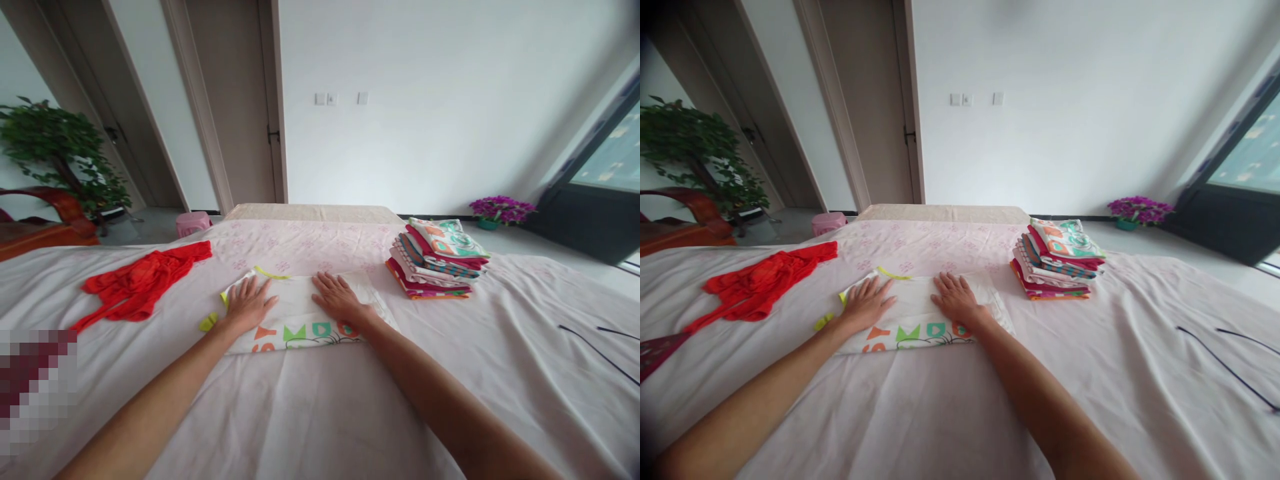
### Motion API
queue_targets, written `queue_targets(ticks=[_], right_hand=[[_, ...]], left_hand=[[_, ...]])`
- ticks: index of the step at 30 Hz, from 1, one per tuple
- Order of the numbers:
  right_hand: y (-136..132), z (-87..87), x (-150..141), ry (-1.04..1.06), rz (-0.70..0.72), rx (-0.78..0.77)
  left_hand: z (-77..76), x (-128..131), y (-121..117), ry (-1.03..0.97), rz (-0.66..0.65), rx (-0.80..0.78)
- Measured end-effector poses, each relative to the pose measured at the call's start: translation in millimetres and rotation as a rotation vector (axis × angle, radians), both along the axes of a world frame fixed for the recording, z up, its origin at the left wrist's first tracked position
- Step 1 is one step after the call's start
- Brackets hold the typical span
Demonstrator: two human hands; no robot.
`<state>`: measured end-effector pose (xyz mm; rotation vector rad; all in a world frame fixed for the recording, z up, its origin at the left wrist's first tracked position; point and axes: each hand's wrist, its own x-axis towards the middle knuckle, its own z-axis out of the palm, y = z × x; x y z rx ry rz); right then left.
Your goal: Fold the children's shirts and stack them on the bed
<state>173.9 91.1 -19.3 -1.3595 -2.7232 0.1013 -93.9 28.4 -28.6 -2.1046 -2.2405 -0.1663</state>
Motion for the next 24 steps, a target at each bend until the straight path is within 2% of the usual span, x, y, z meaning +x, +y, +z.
queue_targets(ticks=[5,8,10,14,17,20,24], right_hand=[[-0.7,-2.7,2.3,0.031,-0.036,0.036],[-2.6,-1.7,1.9,0.043,-0.037,0.044],[-3.1,-1.5,1.7,0.05,-0.037,0.045],[-2.5,-1.9,2.5,0.064,-0.034,0.05],[-2.4,-1.9,3.5,0.079,-0.031,0.058],[-2.9,-1.2,3.9,0.092,-0.029,0.061],[-4.0,0.7,3.2,0.1,-0.028,0.055]], left_hand=[[7.4,-34.2,6.3,0.005,0.186,0.131],[19.7,-51.9,16.7,-0.1,0.365,0.082],[26.9,-58.7,25.2,-0.172,0.408,0.021],[36.0,-57.1,34.7,-0.248,0.357,-0.031],[39.8,-46.4,27.9,-0.244,0.286,0.019],[41.7,-34.5,10.8,-0.187,0.125,0.078],[43.3,-24.7,-10.1,-0.199,-0.082,-0.003]])
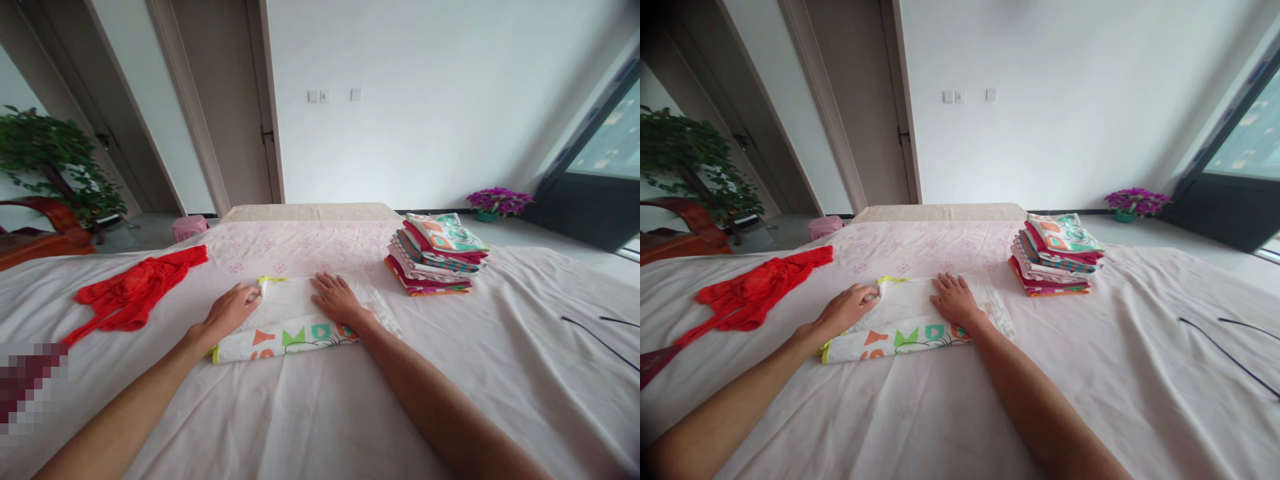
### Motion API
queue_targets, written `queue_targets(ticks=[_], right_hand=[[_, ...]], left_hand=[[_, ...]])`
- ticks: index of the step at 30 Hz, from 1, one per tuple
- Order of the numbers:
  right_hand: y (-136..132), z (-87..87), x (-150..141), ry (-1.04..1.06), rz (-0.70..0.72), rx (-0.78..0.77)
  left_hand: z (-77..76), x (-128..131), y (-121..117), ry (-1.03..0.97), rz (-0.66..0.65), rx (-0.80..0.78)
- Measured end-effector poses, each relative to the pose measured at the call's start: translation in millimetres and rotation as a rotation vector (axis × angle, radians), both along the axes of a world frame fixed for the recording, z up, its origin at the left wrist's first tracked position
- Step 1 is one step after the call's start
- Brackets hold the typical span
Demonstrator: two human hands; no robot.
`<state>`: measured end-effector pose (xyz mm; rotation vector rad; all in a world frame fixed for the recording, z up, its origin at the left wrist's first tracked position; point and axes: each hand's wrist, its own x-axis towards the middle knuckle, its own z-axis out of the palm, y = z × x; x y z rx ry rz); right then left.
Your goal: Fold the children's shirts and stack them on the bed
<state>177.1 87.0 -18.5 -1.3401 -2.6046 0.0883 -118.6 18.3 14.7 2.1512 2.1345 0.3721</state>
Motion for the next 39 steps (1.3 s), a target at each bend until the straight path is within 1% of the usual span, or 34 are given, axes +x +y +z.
queue_targets(ticks=[1,5,6,9,11,13,14,16,18,20,22,24,26,30,34,37,39], right_hand=[[-0.3,0.7,-0.3,0.001,0.0,-0.001],[-0.7,3.0,-0.5,-0.004,0.001,-0.006],[-0.6,3.0,-0.3,-0.007,0.001,-0.007],[0.1,1.1,0.2,-0.011,0.001,-0.009],[0.3,-1.2,-0.1,-0.01,0.001,-0.008],[0.6,-2.2,-0.6,-0.008,-0.001,-0.011],[1.1,-1.6,-0.5,-0.006,0.0,-0.015],[4.0,2.6,1.6,0.005,0.016,-0.032],[10.6,10.5,7.6,0.022,0.042,-0.053],[21.1,20.2,18.2,0.037,0.004,-0.052],[33.8,29.0,31.8,0.027,-0.095,-0.026],[45.8,35.2,45.8,-0.027,-0.175,0.001],[54.2,39.4,57.8,-0.089,-0.193,0.01],[56.1,47.3,73.8,-0.11,-0.157,-0.029],[43.7,53.7,86.9,-0.062,-0.07,0.046],[30.4,51.3,98.8,0.007,-0.043,0.041],[21.3,46.7,106.8,0.046,-0.037,0.019]], left_hand=[[0.3,1.3,-2.5,-0.016,-0.017,0.002],[-2.0,7.1,-1.6,-0.06,-0.019,0.143],[-3.9,9.3,0.1,-0.069,-0.037,0.139],[-10.0,15.1,5.1,-0.064,-0.091,0.043],[-11.8,14.9,8.3,-0.132,-0.101,-0.004],[-11.3,9.4,12.6,-0.26,-0.065,0.001],[-10.7,5.1,15.4,-0.304,-0.017,0.014],[-10.0,-4.4,22.7,-0.313,0.112,0.039],[-10.9,-12.4,31.7,-0.274,0.18,0.021],[-13.3,-16.3,40.9,-0.256,0.189,-0.022],[-15.9,-16.4,48.8,-0.252,0.182,-0.048],[-17.6,-14.0,54.0,-0.251,0.172,-0.068],[-17.8,-10.7,55.7,-0.254,0.151,-0.074],[-14.2,-6.1,46.2,-0.263,0.091,-0.03],[-9.6,-8.0,22.1,-0.26,-0.007,0.103],[-8.4,-13.0,2.8,-0.261,-0.099,0.184],[-8.5,-16.1,-7.4,-0.277,-0.141,0.169]])
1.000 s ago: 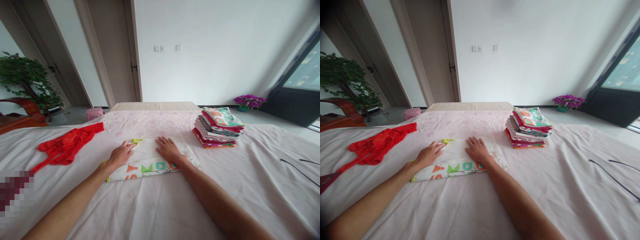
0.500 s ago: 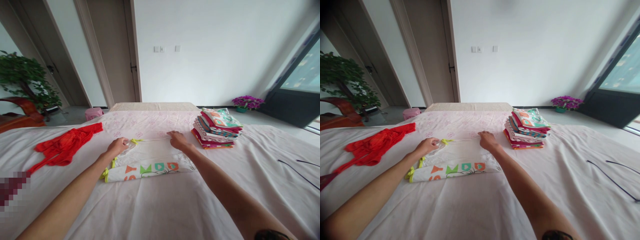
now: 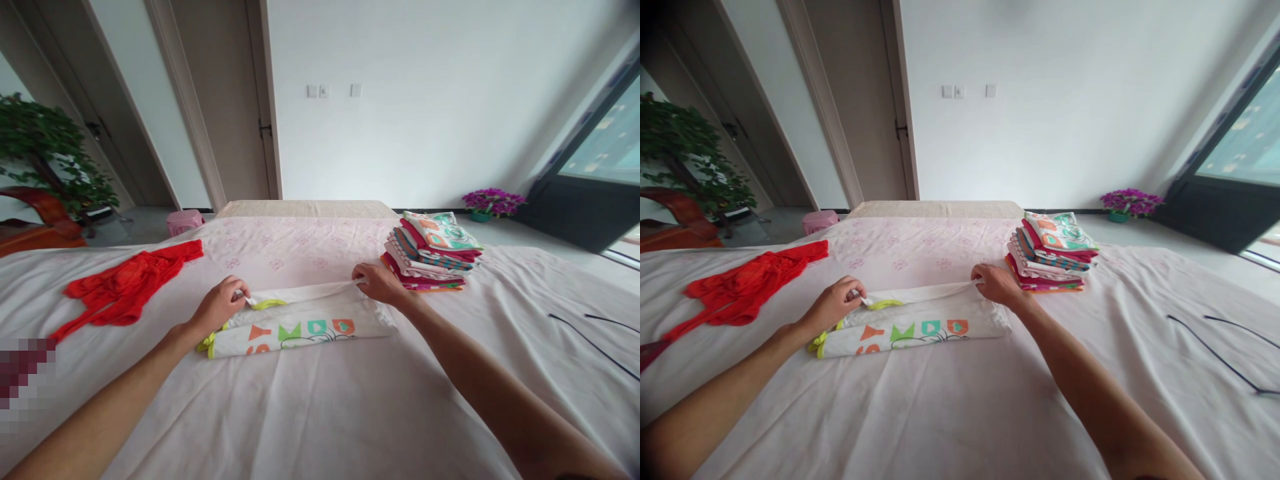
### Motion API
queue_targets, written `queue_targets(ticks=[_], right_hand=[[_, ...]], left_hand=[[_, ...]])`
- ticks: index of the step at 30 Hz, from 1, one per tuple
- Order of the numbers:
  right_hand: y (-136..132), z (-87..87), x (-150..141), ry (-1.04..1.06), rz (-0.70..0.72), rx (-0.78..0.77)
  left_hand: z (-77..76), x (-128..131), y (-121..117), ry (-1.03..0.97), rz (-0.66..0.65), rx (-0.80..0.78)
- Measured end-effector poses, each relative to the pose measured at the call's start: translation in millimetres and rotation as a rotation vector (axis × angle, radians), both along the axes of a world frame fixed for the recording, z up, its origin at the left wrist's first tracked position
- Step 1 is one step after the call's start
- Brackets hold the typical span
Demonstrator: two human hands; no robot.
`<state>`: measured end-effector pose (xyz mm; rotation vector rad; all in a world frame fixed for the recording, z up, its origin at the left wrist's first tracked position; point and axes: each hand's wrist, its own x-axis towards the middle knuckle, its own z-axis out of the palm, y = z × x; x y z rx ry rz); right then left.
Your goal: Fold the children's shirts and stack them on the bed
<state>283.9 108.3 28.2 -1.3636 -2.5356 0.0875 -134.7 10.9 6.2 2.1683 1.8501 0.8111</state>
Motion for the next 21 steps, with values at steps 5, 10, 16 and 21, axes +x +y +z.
queue_targets(ticks=[5,10,16,21], right_hand=[[-16.0,-7.7,13.7,0.071,0.06,0.001],[-22.3,-8.4,20.0,0.116,0.106,-0.016],[-32.9,-1.9,22.8,-0.01,0.068,-0.063],[-42.6,15.6,5.7,0.055,0.004,-0.076]], left_hand=[[-0.9,-3.0,-12.4,-0.089,-0.017,-0.079],[-4.0,-5.6,-14.9,-0.095,0.015,-0.125],[5.1,-4.6,-21.5,0.165,0.023,-0.195],[25.8,27.3,-24.2,0.34,0.081,-0.017]])
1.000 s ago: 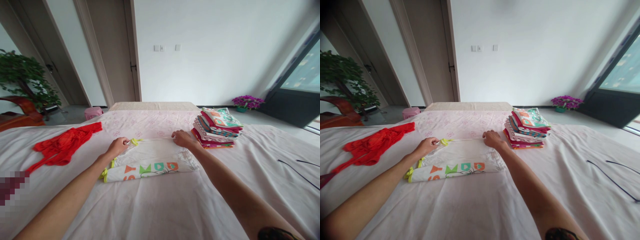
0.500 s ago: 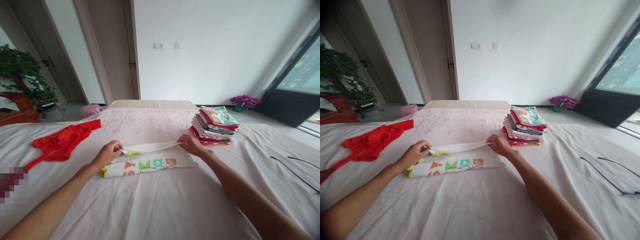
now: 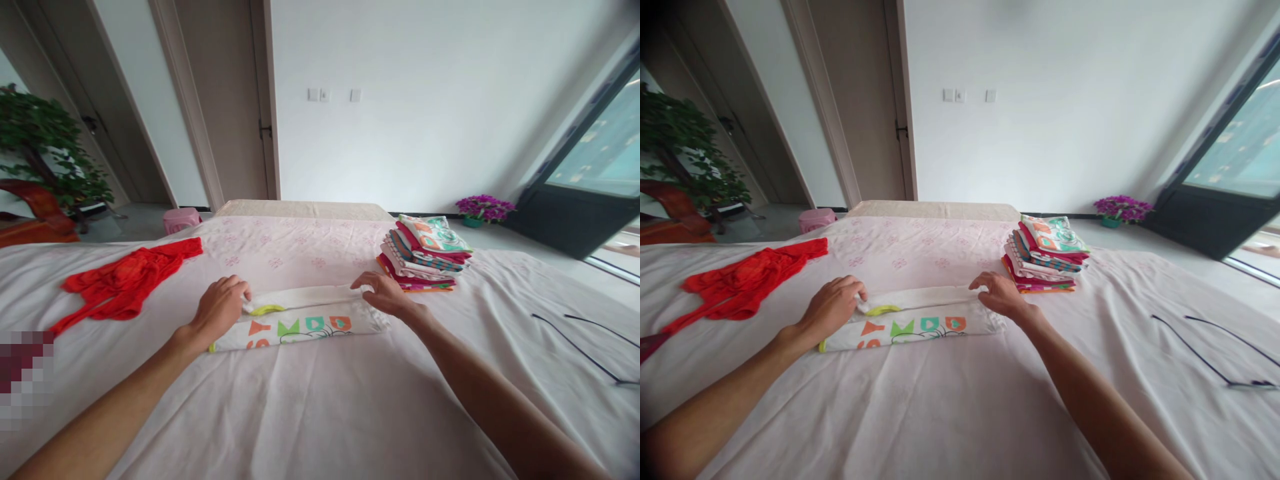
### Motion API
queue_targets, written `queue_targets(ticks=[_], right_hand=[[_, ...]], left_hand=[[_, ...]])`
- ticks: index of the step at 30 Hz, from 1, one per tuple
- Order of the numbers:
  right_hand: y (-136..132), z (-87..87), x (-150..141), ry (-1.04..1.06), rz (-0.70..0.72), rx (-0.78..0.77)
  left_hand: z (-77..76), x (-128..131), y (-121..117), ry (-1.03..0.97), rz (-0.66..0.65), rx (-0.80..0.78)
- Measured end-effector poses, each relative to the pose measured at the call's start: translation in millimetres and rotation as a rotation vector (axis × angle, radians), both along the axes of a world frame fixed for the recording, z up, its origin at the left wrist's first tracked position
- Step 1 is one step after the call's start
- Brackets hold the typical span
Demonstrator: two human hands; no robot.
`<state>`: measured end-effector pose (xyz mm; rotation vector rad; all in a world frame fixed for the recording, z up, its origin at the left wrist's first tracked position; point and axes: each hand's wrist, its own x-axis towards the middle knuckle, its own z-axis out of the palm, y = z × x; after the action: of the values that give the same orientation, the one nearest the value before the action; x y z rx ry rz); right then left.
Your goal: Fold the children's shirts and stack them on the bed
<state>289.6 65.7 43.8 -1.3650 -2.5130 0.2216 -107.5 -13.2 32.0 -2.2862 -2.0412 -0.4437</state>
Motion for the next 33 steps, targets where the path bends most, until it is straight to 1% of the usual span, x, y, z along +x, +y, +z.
queue_targets(ticks=[2,3,4,6,8,11,13,15,18,21,24,28,30,33], right_hand=[[-4.5,0.6,-15.4,0.036,0.037,0.039],[-7.2,-1.9,-23.9,0.035,0.066,0.061],[-10.2,-6.3,-32.3,0.02,0.098,0.078],[-16.8,-18.9,-46.4,-0.061,0.151,0.075],[-23.0,-33.3,-54.1,-0.16,0.171,0.047],[-28.2,-48.8,-52.9,-0.248,0.145,0.032],[-28.5,-53.3,-46.1,-0.267,0.101,0.039],[-27.5,-54.9,-37.4,-0.276,0.041,0.04],[-27.0,-55.7,-25.6,-0.279,-0.059,0.013],[-29.1,-56.0,-20.0,-0.267,-0.15,-0.029],[-31.5,-54.6,-19.5,-0.218,-0.21,-0.039],[-31.0,-49.2,-18.0,-0.078,-0.275,0.002],[-28.3,-45.6,-16.1,-0.032,-0.361,0.021],[-21.2,-39.2,-14.5,-0.037,-0.56,0.007]], left_hand=[[2.4,22.3,0.3,-0.038,-0.095,0.054],[1.0,33.3,0.3,-0.058,-0.147,0.063],[-2.3,43.2,0.1,-0.064,-0.188,0.061],[-13.3,56.6,-1.5,-0.033,-0.223,0.024],[-26.7,59.9,-4.1,0.026,-0.218,-0.016],[-42.4,51.8,-8.2,0.093,-0.205,-0.01],[-47.2,45.2,-9.9,0.124,-0.19,-0.002],[-48.9,41.7,-10.8,0.141,-0.17,-0.009],[-49.9,42.0,-12.0,0.152,-0.153,-0.005],[-51.5,43.8,-14.2,0.17,-0.142,0.021],[-53.4,43.7,-16.4,0.191,-0.13,0.045],[-56.4,41.6,-16.7,0.201,-0.131,0.06],[-58.0,40.6,-16.2,0.202,-0.132,0.069],[-59.6,39.9,-15.8,0.2,-0.132,0.083]])
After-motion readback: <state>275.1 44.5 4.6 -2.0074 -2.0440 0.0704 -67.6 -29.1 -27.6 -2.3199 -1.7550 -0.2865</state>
